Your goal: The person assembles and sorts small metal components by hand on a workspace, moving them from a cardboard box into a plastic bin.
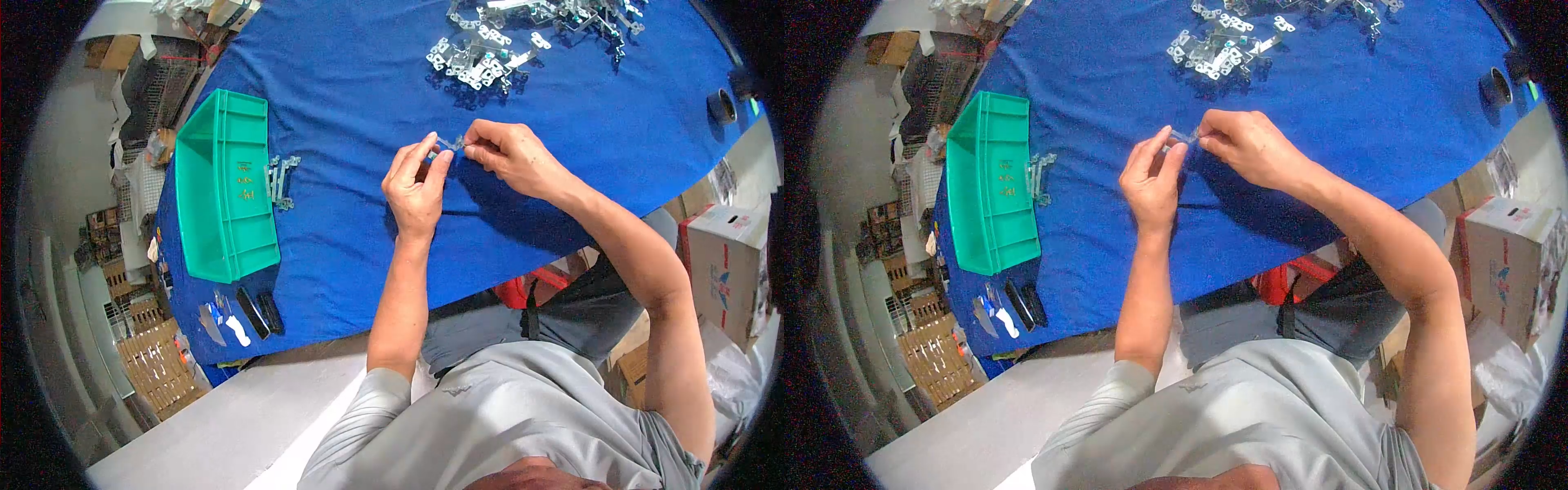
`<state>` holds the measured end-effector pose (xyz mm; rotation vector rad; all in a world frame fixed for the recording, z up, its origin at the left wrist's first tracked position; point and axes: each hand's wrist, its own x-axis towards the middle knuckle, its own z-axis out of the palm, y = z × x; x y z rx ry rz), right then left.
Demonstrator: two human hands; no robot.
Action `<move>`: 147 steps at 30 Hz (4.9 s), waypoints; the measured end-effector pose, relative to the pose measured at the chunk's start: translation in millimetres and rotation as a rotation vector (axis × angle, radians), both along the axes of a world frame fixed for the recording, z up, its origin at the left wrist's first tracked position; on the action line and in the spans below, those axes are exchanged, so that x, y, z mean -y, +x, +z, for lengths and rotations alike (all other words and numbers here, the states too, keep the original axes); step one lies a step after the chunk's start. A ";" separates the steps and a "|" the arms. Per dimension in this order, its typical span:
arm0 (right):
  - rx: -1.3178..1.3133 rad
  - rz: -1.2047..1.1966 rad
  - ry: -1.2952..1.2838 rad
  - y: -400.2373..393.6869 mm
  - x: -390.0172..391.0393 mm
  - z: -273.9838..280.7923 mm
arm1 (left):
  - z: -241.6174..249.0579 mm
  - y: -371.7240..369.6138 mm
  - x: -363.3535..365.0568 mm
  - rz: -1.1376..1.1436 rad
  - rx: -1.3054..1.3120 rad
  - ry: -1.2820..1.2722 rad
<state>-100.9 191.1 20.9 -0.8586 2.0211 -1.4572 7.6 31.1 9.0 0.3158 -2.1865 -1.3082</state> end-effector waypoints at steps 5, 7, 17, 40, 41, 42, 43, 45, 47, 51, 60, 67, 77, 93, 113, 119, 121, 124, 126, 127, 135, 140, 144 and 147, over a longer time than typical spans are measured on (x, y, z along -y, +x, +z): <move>0.030 -0.021 -0.081 3.1 0.4 -0.6 | -1.8 -0.2 -0.1 0.036 0.018 -0.078; 0.054 -0.048 -0.146 3.8 0.2 1.0 | 2.3 1.1 -3.5 0.029 0.063 -0.060; -0.219 -0.059 -0.126 -1.9 1.7 -6.8 | -8.1 -3.6 1.2 -0.052 -0.110 -0.219; 0.173 0.029 -0.072 0.7 0.3 -0.5 | -14.1 0.3 6.1 0.024 0.040 0.073; 0.155 0.023 -0.079 0.1 0.0 -0.6 | -14.3 0.0 6.3 0.023 0.039 0.073; 0.155 0.023 -0.078 0.1 -0.1 -0.2 | -14.2 0.1 6.5 0.021 0.046 0.068; 0.168 0.025 -0.087 0.4 0.0 0.6 | -14.2 0.4 6.8 0.021 0.053 0.063; 0.182 0.027 -0.094 0.8 0.2 0.5 | -13.0 0.5 5.8 0.016 0.048 0.064; 0.077 0.023 -0.068 1.2 0.1 -0.8 | -10.1 0.6 3.9 0.012 0.043 0.066; 0.095 0.018 -0.031 0.4 -0.3 4.2 | -5.6 -1.4 1.0 0.015 0.002 -0.017; -0.052 -0.016 -0.092 3.1 0.5 -9.1 | -3.6 -1.9 -1.8 0.028 -0.047 -0.188; -0.023 -0.013 -0.079 0.6 1.1 -1.2 | -4.9 -1.8 -3.3 -0.030 -0.047 -0.224; 0.049 -0.173 -0.173 -2.9 0.0 4.7 | -0.8 0.0 -2.9 -0.020 0.020 -0.170; 0.066 0.021 -0.073 0.7 1.6 -5.8 | -10.4 0.5 4.2 0.041 0.062 0.025; -0.227 -0.010 -0.078 -1.1 0.0 -2.2 | -2.9 -0.3 -4.0 -0.041 -0.021 -0.185; 0.034 -0.159 -0.187 -5.4 0.0 3.3 | 1.6 -0.3 -5.0 0.010 0.011 -0.154; 0.199 -0.071 -0.133 -5.0 -0.4 1.2 | -2.0 -0.2 -2.0 0.039 0.027 -0.084; 0.384 0.026 -0.045 -0.2 0.1 5.9 | -10.5 -0.5 3.3 0.070 0.053 0.003; 0.320 0.058 -0.076 2.4 1.1 5.0 | -13.1 0.3 4.4 0.067 0.059 -0.017; 0.289 0.042 -0.068 2.6 0.9 7.5 | -13.3 0.4 4.4 0.066 0.060 -0.017; 0.006 -0.001 -0.059 2.4 0.7 -2.6 | -9.9 1.5 3.1 0.010 0.047 -0.024; 0.036 -0.030 -0.001 3.6 1.6 -3.4 | -3.9 -2.5 -1.9 0.020 -0.014 -0.095; -0.100 -0.068 -0.141 6.2 2.7 -6.6 | -3.0 -2.7 -2.4 0.013 -0.035 -0.190; -0.070 -0.044 -0.126 3.5 0.9 3.6 | -1.1 -2.5 -4.0 -0.002 -0.035 -0.223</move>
